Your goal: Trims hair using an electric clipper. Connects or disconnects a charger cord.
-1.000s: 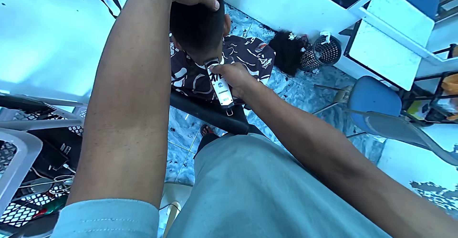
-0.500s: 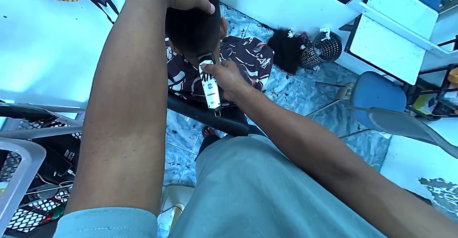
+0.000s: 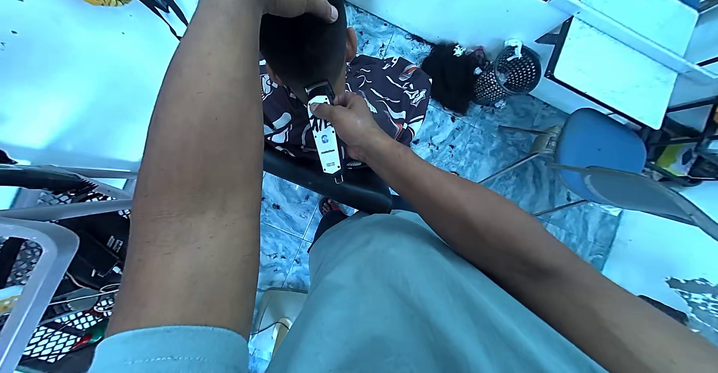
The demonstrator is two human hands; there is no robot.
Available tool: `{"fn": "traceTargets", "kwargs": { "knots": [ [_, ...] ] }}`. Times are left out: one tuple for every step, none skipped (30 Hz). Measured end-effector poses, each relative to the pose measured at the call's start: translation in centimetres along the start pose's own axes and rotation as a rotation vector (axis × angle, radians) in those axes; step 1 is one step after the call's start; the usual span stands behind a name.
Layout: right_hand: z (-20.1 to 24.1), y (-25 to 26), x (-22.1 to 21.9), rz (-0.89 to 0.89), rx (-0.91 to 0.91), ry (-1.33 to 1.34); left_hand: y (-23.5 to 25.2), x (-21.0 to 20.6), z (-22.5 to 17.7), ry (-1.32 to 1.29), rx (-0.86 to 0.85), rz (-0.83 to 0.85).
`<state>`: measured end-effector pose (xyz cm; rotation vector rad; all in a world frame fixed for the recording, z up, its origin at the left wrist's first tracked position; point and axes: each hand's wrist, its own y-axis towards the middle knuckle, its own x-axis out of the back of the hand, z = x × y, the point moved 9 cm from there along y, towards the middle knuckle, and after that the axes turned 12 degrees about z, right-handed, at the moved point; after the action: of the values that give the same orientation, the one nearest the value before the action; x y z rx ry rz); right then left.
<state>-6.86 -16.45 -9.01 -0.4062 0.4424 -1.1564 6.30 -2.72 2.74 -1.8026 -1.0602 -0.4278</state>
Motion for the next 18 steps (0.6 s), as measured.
{"fn": "traceTargets", "kwargs": {
  "knots": [
    [-0.1,0.0,0.0,-0.003,-0.002,-0.017,0.1,0.1,-0.1,0.013,-0.007,0.002],
    [-0.4,0.0,0.2,-0.009,-0.027,-0.01,0.3,0.2,-0.1,0.039,-0.012,-0.001],
    [-0.8,0.0,0.3,-0.011,-0.054,0.02,0.6,0.4,0.0,0.074,-0.013,-0.01],
    [-0.8,0.1,0.3,-0.014,-0.053,0.047,1.1,0.7,0.2,0.113,-0.013,-0.034],
    [-0.5,0.2,0.3,-0.007,-0.021,0.056,1.3,0.8,0.2,0.133,-0.02,-0.034],
    [0.0,0.2,0.2,0.0,0.021,0.05,1.4,0.7,0.2,0.13,-0.026,-0.021],
    [0.3,0.2,0.1,0.013,0.038,0.028,1.4,0.7,0.2,0.125,-0.027,-0.011],
    [0.4,0.1,0.0,0.019,0.024,0.011,1.4,0.6,0.3,0.117,-0.021,-0.009],
    [0.1,0.0,0.0,0.011,-0.006,0.012,1.3,0.5,0.2,0.112,-0.019,-0.007],
    [-0.2,0.0,0.2,0.0,-0.033,0.026,1.2,0.5,0.1,0.099,-0.018,0.0],
    [-0.3,0.0,0.3,-0.004,-0.039,0.048,1.1,0.6,0.0,0.088,-0.023,0.004],
    [-0.1,0.1,0.3,0.002,-0.015,0.068,1.1,0.7,0.0,0.086,-0.031,-0.001],
    [0.2,0.2,0.4,0.009,0.02,0.068,1.3,0.7,0.1,0.085,-0.031,-0.001],
    [0.5,0.1,0.4,0.013,0.037,0.048,1.4,0.7,0.2,0.083,-0.029,0.001],
    [0.5,0.1,0.4,0.011,0.028,0.023,1.3,0.6,0.3,0.08,-0.023,0.003],
    [0.3,0.0,0.5,0.0,-0.002,-0.001,1.2,0.6,0.4,0.08,-0.015,0.003],
    [0.0,-0.1,0.6,-0.009,-0.04,-0.007,1.2,0.7,0.4,0.087,-0.003,0.001],
    [-0.1,-0.1,0.7,-0.012,-0.05,0.006,1.3,0.7,0.5,0.096,0.019,0.012]
  ]
}}
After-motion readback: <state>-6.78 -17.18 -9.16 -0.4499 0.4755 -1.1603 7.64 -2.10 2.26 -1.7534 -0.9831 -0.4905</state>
